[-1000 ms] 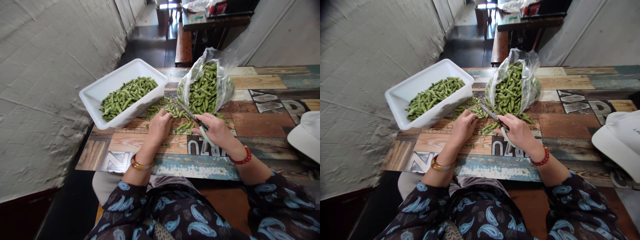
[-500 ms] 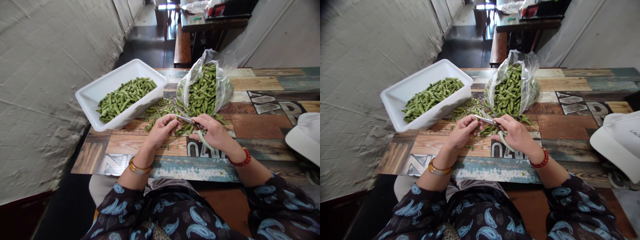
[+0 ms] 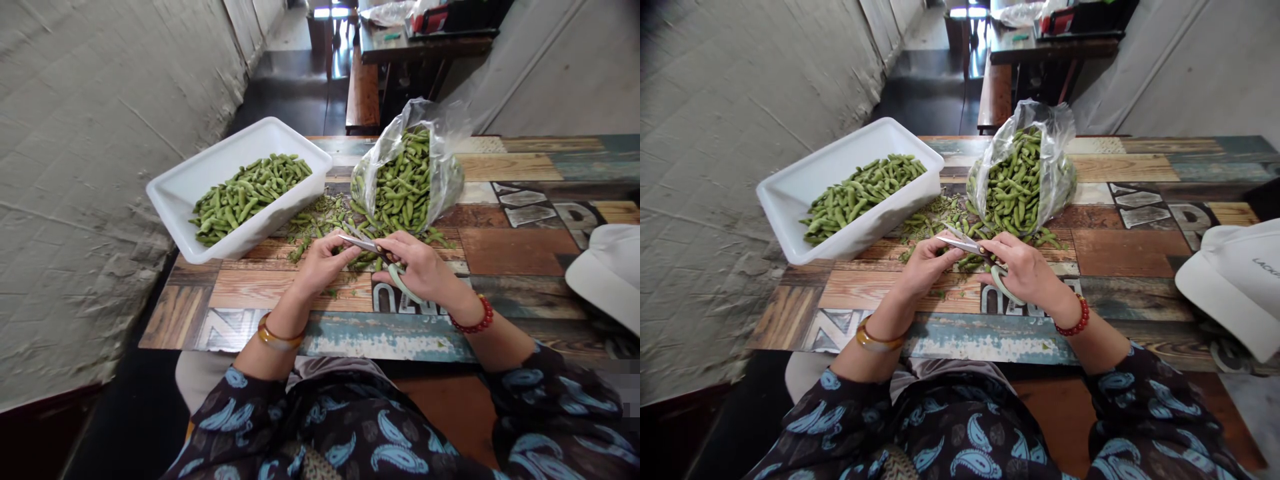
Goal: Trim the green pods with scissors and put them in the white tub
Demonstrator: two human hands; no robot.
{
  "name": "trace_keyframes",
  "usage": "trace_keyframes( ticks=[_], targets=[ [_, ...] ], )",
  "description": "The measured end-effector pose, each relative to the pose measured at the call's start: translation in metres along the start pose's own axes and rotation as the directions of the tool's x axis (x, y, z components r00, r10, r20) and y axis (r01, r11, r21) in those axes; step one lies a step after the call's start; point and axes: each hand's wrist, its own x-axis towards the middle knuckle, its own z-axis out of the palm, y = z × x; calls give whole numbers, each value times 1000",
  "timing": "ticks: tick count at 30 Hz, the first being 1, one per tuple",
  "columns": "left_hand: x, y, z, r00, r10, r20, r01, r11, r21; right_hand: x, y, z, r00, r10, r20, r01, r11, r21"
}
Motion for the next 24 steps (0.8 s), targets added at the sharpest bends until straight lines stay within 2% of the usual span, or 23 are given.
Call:
trace_keyframes(
  ticks=[7,13,19,24],
  targets=[
    [0,2,0,999,19,30,-18,999,-30,0,-1,0,1000,-12,16,12,1000,-21],
    [-2,7,2,997,-46,55,48,998,-47,-1,-1,1,1000,-21,-3,21,1000,-21],
    [-3,9,5,997,-57,56,61,995,-74,-3,-1,3,999,-33,3,34,997,-63],
    [-3,10,5,987,-160,5,157,961,-226,-3,6,5,998,-43,-43,39,995,-90]
  ],
)
